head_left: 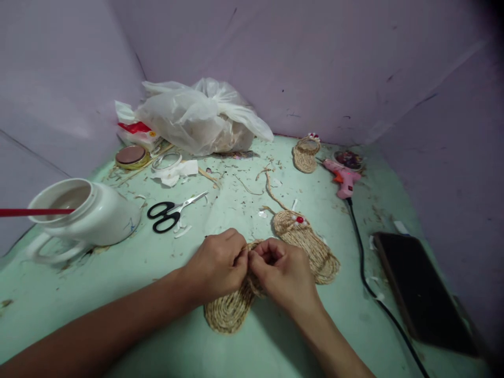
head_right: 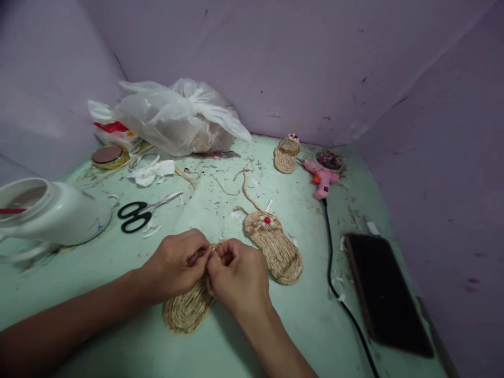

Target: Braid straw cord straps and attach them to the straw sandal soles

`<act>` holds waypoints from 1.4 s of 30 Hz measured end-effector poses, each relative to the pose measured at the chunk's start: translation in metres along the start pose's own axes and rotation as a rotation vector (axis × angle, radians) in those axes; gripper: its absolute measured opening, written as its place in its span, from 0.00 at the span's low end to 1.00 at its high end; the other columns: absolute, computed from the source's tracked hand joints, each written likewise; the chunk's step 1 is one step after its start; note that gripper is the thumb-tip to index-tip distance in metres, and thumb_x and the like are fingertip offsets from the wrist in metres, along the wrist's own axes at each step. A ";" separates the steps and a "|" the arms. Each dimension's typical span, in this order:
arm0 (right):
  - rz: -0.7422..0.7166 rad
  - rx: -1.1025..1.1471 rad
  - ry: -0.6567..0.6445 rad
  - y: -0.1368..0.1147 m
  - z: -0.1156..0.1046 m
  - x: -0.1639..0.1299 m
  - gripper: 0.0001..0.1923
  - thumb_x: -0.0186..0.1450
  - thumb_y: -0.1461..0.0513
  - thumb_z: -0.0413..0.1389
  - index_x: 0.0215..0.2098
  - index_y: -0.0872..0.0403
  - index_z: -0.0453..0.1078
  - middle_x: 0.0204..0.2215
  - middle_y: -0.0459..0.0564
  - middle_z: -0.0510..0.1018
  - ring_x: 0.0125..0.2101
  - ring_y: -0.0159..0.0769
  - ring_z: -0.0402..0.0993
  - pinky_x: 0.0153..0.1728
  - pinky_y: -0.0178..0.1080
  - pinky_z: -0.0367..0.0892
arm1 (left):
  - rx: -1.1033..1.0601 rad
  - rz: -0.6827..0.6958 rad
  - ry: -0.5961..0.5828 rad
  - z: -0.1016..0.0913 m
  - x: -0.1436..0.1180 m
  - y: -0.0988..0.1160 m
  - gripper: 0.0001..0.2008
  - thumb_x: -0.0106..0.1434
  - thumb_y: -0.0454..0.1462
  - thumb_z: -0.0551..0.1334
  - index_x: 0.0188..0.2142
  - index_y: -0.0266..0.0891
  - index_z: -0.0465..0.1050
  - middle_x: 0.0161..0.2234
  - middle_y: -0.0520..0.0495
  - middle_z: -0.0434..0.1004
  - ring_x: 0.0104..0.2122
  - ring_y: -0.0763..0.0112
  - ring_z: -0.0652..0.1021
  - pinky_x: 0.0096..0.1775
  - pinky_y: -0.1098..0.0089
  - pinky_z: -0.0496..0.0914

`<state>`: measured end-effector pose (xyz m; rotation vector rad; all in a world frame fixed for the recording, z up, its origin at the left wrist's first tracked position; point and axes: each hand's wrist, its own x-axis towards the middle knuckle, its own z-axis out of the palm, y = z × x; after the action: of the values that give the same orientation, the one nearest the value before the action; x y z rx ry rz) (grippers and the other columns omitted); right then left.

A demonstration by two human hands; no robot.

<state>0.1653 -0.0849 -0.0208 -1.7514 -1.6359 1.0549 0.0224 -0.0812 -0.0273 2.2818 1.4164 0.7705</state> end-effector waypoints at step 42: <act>0.285 0.836 -0.133 0.008 -0.010 0.015 0.13 0.43 0.62 0.65 0.26 0.58 0.71 0.17 0.43 0.74 0.18 0.26 0.66 0.22 0.31 0.59 | -0.333 0.193 -0.316 -0.023 0.012 -0.024 0.09 0.60 0.31 0.53 0.33 0.34 0.73 0.29 0.45 0.75 0.31 0.73 0.74 0.35 0.72 0.67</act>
<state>0.1778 -0.0696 -0.0240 -1.3555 -0.7958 1.6988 -0.0047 -0.0601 -0.0188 2.1765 0.8679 0.6117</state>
